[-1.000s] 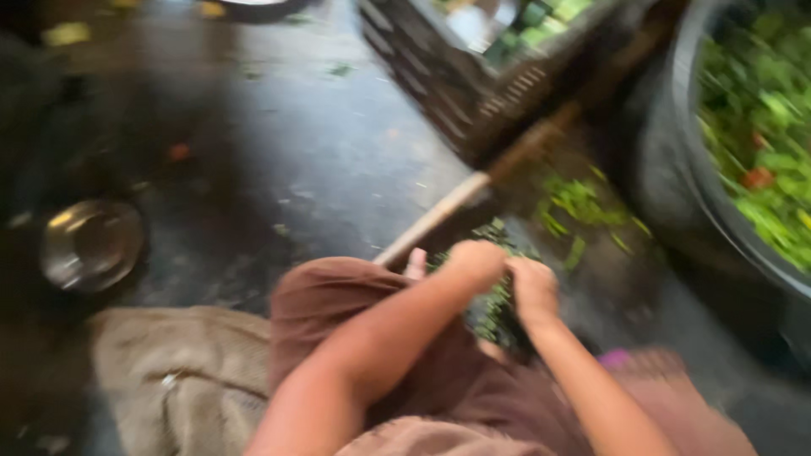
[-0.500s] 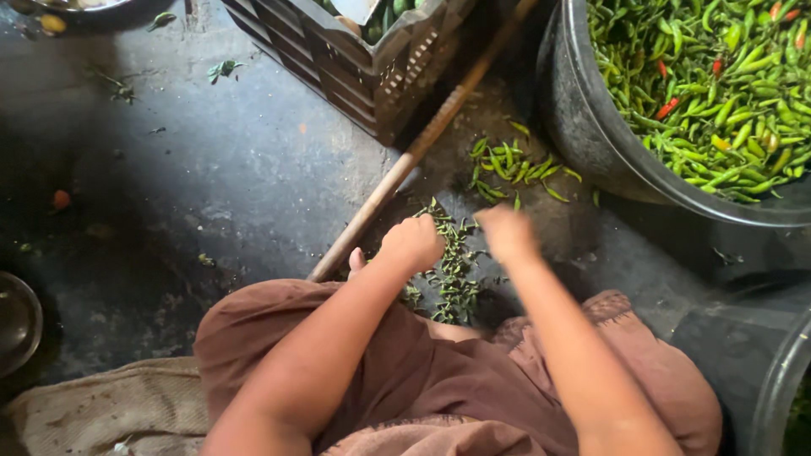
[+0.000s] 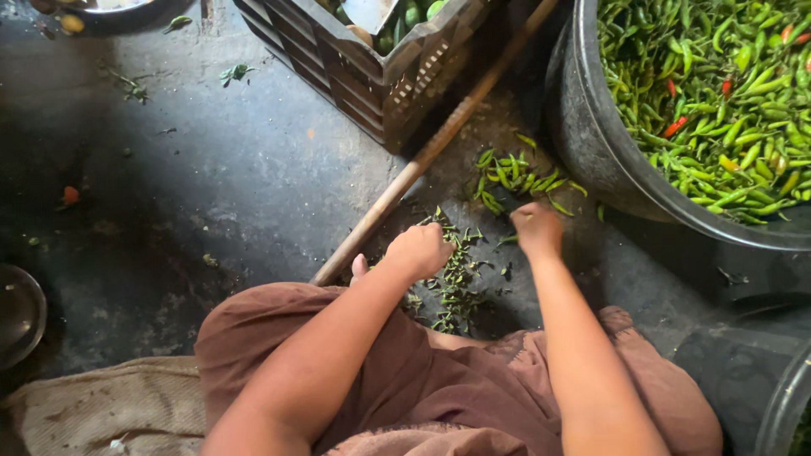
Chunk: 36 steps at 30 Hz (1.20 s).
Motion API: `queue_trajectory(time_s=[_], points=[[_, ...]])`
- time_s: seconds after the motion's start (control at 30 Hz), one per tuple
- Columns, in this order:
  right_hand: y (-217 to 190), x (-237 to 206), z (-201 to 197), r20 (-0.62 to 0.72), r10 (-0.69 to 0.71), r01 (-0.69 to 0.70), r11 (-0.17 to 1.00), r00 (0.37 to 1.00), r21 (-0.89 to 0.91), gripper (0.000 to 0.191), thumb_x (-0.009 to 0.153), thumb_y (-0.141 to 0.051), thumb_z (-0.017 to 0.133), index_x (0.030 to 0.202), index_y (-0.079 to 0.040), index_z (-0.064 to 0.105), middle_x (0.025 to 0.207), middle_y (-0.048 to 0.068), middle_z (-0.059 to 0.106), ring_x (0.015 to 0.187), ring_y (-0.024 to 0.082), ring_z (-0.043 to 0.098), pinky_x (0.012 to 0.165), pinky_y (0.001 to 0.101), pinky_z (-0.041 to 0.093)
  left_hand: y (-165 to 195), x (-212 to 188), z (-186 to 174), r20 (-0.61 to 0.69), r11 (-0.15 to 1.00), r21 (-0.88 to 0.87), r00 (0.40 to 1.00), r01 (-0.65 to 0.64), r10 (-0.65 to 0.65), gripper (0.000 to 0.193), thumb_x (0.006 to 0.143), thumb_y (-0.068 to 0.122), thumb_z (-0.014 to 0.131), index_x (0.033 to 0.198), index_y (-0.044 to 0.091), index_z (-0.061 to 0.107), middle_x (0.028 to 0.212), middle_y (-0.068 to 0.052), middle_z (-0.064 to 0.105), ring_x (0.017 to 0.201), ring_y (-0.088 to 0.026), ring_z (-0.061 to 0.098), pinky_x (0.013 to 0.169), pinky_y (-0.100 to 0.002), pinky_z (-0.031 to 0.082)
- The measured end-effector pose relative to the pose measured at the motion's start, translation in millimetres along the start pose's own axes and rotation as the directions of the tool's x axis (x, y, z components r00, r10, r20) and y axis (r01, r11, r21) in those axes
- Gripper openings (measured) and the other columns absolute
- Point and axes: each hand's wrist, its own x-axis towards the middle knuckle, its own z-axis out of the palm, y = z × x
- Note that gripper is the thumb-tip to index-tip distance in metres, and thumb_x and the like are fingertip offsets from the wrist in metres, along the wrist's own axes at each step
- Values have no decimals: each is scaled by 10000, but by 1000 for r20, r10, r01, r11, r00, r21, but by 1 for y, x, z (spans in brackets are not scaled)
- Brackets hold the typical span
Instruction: The person sits on the floor and removes the stems from green chilies by hand. They pick up each chili, pull off the stem, and place the de-stemmed chili into a nearby bucket while discarding the stems onto the floor.
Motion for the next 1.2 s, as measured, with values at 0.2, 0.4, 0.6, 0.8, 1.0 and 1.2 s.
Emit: queue_trajectory(time_s=[0.2, 0.4, 0.6, 0.8, 1.0, 1.2], points=[[12, 10, -34, 352, 500, -562, 370, 792, 739, 119, 940, -90, 573, 1008, -122, 665, 814, 26, 656, 644, 151, 586, 492, 298, 430, -4, 4, 5, -10, 999, -15, 999, -41, 41, 409, 891, 360, 577, 1023, 6, 732, 1094, -287, 708, 1054, -444, 687, 933, -521, 538], [1, -3, -24, 355, 365, -508, 661, 861, 552, 85, 956, -116, 653, 1022, -111, 706, 798, 12, 594, 648, 124, 514, 508, 293, 352, -9, 8, 8, -15, 997, -6, 997, -74, 74, 400, 885, 356, 587, 1020, 10, 738, 1101, -269, 712, 1061, -435, 685, 932, -516, 544], [3, -11, -30, 431, -133, 194, 976, 893, -102, 159, 846, -202, 781, 974, -107, 781, 924, 94, 730, 890, 291, 696, 812, 395, 538, -10, 12, 11, -49, 997, -4, 996, -80, 80, 423, 883, 379, 604, 1100, 31, 706, 1165, -259, 684, 1095, -434, 663, 936, -517, 536], [16, -21, -28, 375, -253, 355, 905, 892, -234, 219, 804, -189, 780, 1017, -138, 762, 1033, 149, 700, 1029, 358, 657, 888, 444, 519, -10, 13, 13, -7, 998, 15, 998, -61, 61, 409, 881, 370, 597, 1097, 45, 721, 1187, -234, 694, 1118, -416, 667, 948, -507, 540], [12, -12, -21, 308, 117, -245, 874, 944, 420, 100, 919, -136, 727, 978, -57, 710, 898, 106, 656, 766, 232, 594, 608, 348, 459, -10, 12, 10, 1, 999, 29, 999, -36, 36, 410, 887, 382, 604, 1083, 47, 735, 1174, -237, 697, 1115, -410, 671, 953, -498, 542], [8, -9, -31, 504, 347, -610, 512, 791, 605, 96, 935, -142, 580, 947, -94, 662, 737, 84, 653, 538, 139, 586, 424, 255, 384, -7, 6, 8, 28, 997, 39, 998, -61, 60, 418, 915, 393, 594, 1055, 27, 740, 1120, -232, 732, 1089, -401, 698, 950, -487, 555]])
